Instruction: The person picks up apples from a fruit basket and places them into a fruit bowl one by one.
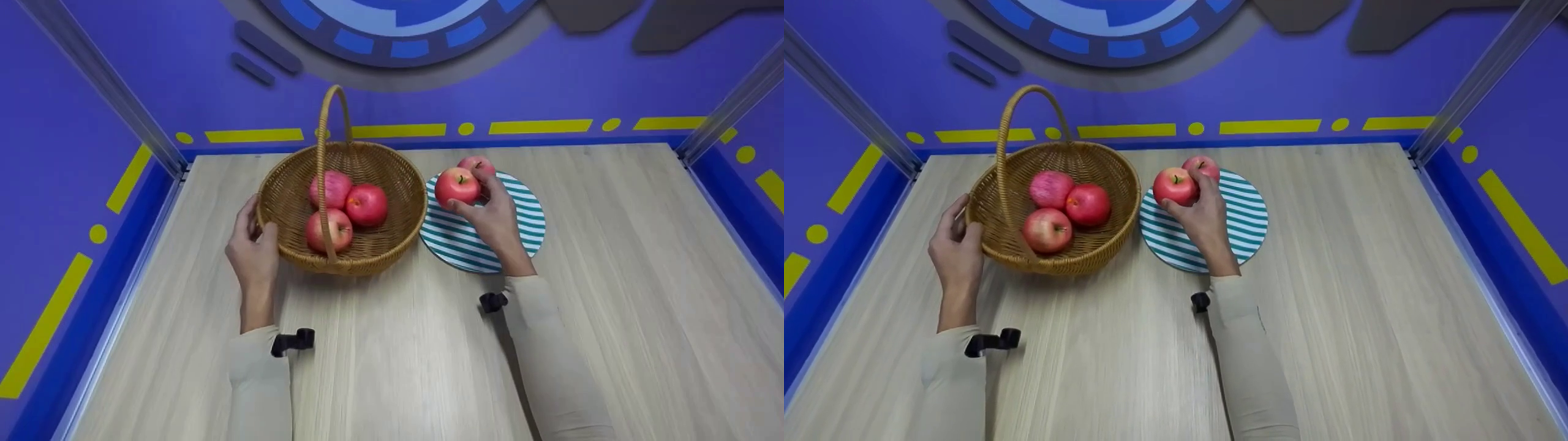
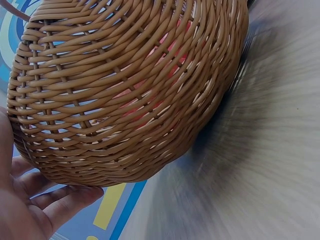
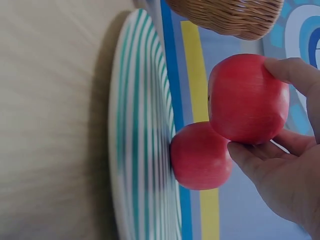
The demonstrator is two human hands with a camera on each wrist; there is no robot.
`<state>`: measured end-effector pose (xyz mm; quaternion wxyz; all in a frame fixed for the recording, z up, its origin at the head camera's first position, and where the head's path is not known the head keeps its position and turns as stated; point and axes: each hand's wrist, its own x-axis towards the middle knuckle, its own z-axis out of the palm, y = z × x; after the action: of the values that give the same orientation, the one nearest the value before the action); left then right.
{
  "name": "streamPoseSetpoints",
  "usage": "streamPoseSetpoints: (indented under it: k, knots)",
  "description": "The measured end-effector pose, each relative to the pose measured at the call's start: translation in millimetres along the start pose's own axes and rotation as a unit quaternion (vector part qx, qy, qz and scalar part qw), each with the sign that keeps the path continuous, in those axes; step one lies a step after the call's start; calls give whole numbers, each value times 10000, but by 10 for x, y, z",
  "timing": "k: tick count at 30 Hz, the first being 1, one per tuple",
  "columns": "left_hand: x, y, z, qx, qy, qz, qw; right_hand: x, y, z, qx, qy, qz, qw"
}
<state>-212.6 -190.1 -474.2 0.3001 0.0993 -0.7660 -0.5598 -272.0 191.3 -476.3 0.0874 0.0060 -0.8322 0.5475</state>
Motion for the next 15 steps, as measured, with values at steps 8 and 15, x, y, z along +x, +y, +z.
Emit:
streamPoseSetpoints:
  k: [8, 15]
  knots:
    - [3, 16, 0, -22, -21, -61, 10000, 15, 68, 43, -65, -238, 240, 9994]
    - [0, 25, -7, -49, -25, -73, 10000, 16, 115, 62, -201, -425, 474, 9978]
